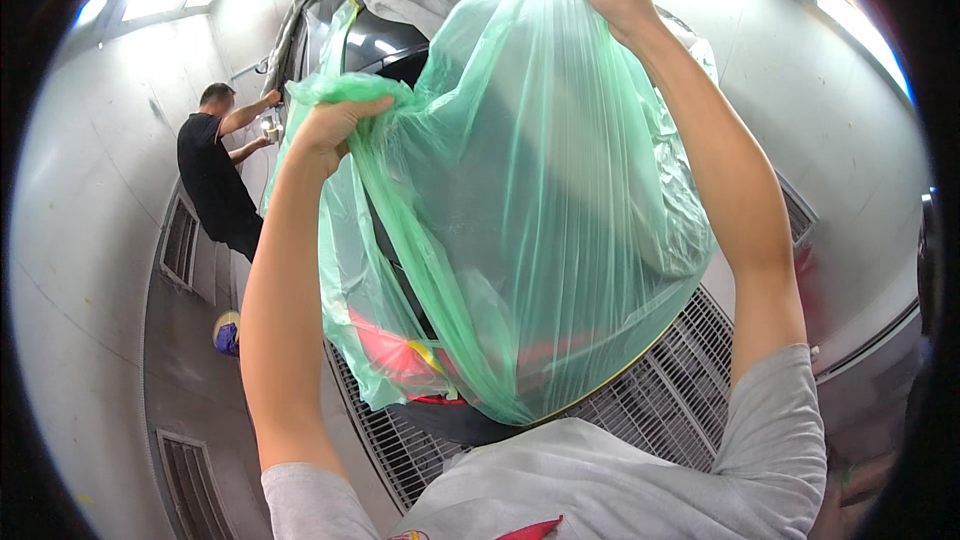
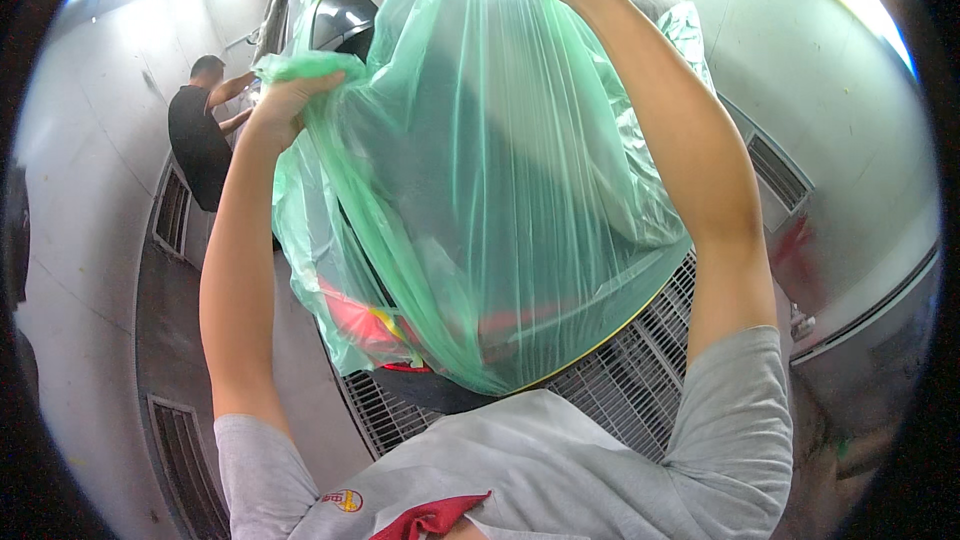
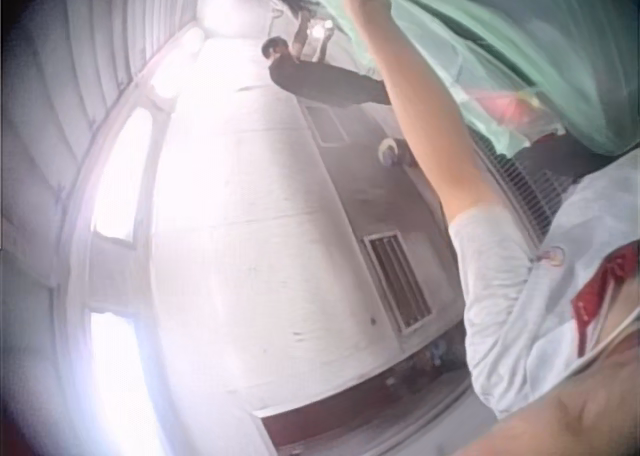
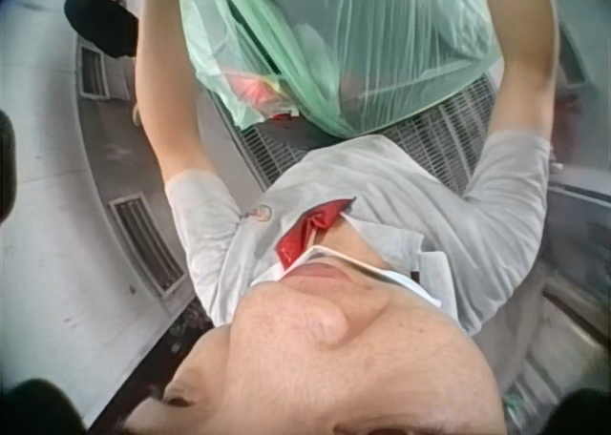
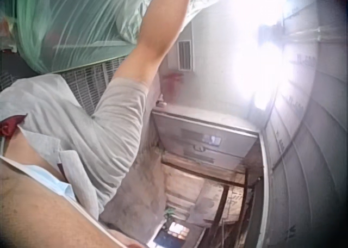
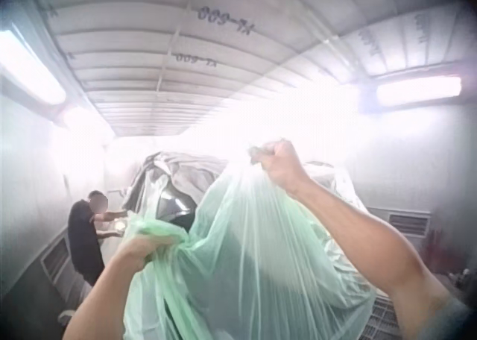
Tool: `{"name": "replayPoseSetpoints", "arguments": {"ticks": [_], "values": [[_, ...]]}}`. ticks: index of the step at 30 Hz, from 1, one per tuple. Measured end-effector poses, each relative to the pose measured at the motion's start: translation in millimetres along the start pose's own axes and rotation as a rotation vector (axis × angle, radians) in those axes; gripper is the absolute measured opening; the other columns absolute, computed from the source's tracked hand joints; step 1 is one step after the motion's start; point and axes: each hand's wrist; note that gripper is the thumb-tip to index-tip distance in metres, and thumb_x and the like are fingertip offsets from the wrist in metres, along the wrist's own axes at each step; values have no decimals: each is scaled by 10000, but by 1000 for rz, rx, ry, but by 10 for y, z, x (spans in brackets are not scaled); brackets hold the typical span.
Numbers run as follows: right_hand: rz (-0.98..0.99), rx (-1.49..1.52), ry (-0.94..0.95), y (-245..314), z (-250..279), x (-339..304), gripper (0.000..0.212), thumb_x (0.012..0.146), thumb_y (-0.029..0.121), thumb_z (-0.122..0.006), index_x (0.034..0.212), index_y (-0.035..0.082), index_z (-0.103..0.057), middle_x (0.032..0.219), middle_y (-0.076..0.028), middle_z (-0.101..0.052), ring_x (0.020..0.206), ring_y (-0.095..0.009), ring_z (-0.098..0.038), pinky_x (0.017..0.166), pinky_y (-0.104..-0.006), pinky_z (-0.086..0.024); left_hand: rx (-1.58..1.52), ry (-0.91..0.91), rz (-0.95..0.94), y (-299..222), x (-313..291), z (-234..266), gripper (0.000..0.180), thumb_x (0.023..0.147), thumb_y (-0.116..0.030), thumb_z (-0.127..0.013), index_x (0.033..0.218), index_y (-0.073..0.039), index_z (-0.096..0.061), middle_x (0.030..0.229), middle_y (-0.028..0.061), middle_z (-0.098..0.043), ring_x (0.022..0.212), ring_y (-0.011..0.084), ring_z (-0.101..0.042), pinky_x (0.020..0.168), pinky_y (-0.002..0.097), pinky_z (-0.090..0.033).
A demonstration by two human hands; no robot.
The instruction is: The person covers the rear of a car with a green plastic sheet and secures it using yellow masking tape. They smooth the plastic, apply tape along the edges, and add additional tape strips to hold the sheet in place around the taillights and trunk.
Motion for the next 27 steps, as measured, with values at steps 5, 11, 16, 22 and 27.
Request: {"name": "replayPoseSetpoints", "arguments": {"ticks": [5,11,16,22,27], "values": [[86,-42,-29,184,35,105,265,877,200,-691,732,-19,-723,624,-5,-609,618,-98,-557,580,-345,-431,591,-537,-119,-64,-227,-252,1012,797,-525,-850,1451,94,-389,1300,309,-616,1174,425,-642,996,470,-511],[178,37,-53,619,-150,-61,240,872,135,-636,688,-17,-665,624,6,-584,588,-94,-523,537,-348,-412,207,57,-405,31,-782,-1477,1121,830,-452,-832,1574,116,-215,1523,337,-433,1399,416,-478,1173,454,-377],[198,15,97,739,-275,-61,239,877,115,-615,673,2,-667,602,7,-570,566,-92,-497,523,-340,-397,-37,892,-255,76,-444,-1448,565,791,-131,-759,1340,-15,-681,1268,190,-716,1193,294,-644,1087,366,-467],[321,27,155,255,-822,161,275,924,222,-701,933,-52,-693,776,-160,-679,711,-220,-582,689,-440,-490,8,-306,-209,-9,-217,-988,589,989,-522,-643,1165,40,-673,1037,212,-745,969,331,-731,890,447,-548],[158,-85,302,-109,-1291,209,493,1008,465,-682,837,5,-726,573,26,-480,553,-75,-422,555,-312,-387,-220,252,-185,-58,-555,-1416,644,946,-417,-767,1340,54,-573,1245,186,-694,1147,305,-678,1012,409,-507]]}}
Point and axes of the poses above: each hand's wrist, its own x-axis towards the middle knuckle, its own z-axis out of the back of the hand, y = z × x
